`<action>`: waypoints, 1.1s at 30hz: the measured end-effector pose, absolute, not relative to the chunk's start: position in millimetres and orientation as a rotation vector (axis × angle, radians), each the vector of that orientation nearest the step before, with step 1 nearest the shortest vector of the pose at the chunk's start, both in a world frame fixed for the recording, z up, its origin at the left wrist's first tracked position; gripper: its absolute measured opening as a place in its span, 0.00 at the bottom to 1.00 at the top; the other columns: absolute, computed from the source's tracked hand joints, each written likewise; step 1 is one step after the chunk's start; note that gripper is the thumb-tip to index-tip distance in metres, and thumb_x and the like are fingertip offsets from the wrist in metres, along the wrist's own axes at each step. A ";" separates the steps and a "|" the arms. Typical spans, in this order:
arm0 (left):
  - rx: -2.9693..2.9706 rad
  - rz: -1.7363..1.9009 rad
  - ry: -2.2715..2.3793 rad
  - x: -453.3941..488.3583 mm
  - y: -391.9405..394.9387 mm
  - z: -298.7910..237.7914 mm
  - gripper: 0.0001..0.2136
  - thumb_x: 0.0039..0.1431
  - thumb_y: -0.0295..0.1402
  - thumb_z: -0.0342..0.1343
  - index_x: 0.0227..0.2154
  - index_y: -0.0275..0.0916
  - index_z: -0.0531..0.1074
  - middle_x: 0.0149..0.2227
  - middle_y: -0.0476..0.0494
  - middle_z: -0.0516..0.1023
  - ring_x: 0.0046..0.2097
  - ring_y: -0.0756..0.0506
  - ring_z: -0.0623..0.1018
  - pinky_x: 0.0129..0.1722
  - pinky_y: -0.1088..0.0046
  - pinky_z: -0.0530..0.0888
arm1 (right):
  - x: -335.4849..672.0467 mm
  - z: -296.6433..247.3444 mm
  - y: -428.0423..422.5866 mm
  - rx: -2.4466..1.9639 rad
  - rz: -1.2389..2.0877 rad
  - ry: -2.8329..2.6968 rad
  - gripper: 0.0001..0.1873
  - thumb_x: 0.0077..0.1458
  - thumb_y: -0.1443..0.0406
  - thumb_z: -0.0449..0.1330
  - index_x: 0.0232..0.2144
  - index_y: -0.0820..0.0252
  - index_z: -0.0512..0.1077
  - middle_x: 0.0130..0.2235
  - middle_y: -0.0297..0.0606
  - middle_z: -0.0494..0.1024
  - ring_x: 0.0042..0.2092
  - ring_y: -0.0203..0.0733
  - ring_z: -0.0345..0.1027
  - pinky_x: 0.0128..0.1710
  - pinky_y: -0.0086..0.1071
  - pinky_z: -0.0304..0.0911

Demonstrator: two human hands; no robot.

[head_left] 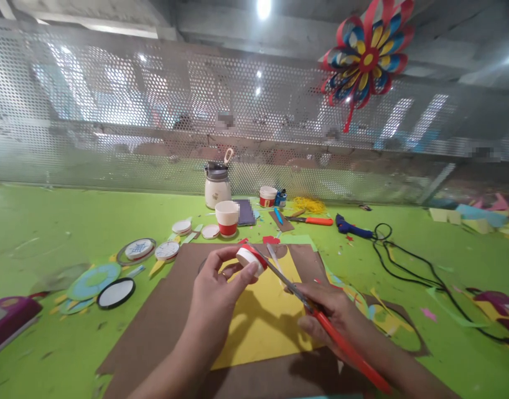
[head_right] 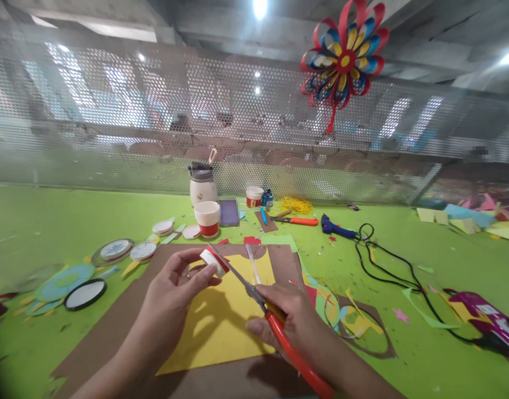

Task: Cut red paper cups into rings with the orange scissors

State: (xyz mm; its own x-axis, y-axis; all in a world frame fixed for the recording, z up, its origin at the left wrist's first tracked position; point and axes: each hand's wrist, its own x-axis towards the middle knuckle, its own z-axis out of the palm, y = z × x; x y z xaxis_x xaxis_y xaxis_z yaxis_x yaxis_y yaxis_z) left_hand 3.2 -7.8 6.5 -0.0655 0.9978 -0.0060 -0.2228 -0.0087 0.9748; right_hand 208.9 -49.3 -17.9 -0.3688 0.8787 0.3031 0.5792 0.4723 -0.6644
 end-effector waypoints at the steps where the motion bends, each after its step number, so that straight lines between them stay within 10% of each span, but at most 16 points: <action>1: 1.022 1.364 1.110 3.6 -7.8 6.3 0.19 0.45 0.36 0.69 0.40 0.38 0.72 0.40 0.43 0.80 0.36 0.45 0.79 0.36 0.68 0.76 | 208.2 -17.6 -49.4 -1.199 0.604 -2.083 0.21 0.62 0.49 0.54 0.39 0.60 0.73 0.26 0.31 0.65 0.28 0.38 0.56 0.28 0.32 0.54; 25: 1.038 1.386 1.075 1.8 -2.0 2.4 0.21 0.42 0.37 0.70 0.39 0.39 0.72 0.37 0.41 0.82 0.40 0.41 0.80 0.37 0.66 0.75 | 210.1 -19.5 -51.0 -1.194 0.581 -2.048 0.30 0.60 0.42 0.51 0.42 0.60 0.77 0.26 0.32 0.67 0.28 0.38 0.56 0.30 0.32 0.56; 33: 0.964 1.318 0.973 1.8 -5.8 8.8 0.25 0.45 0.32 0.68 0.49 0.38 0.73 0.46 0.41 0.80 0.42 0.43 0.79 0.41 0.68 0.76 | 204.2 -19.6 -52.7 -1.252 0.548 -2.024 0.18 0.61 0.53 0.56 0.38 0.62 0.76 0.26 0.33 0.68 0.27 0.38 0.58 0.27 0.30 0.55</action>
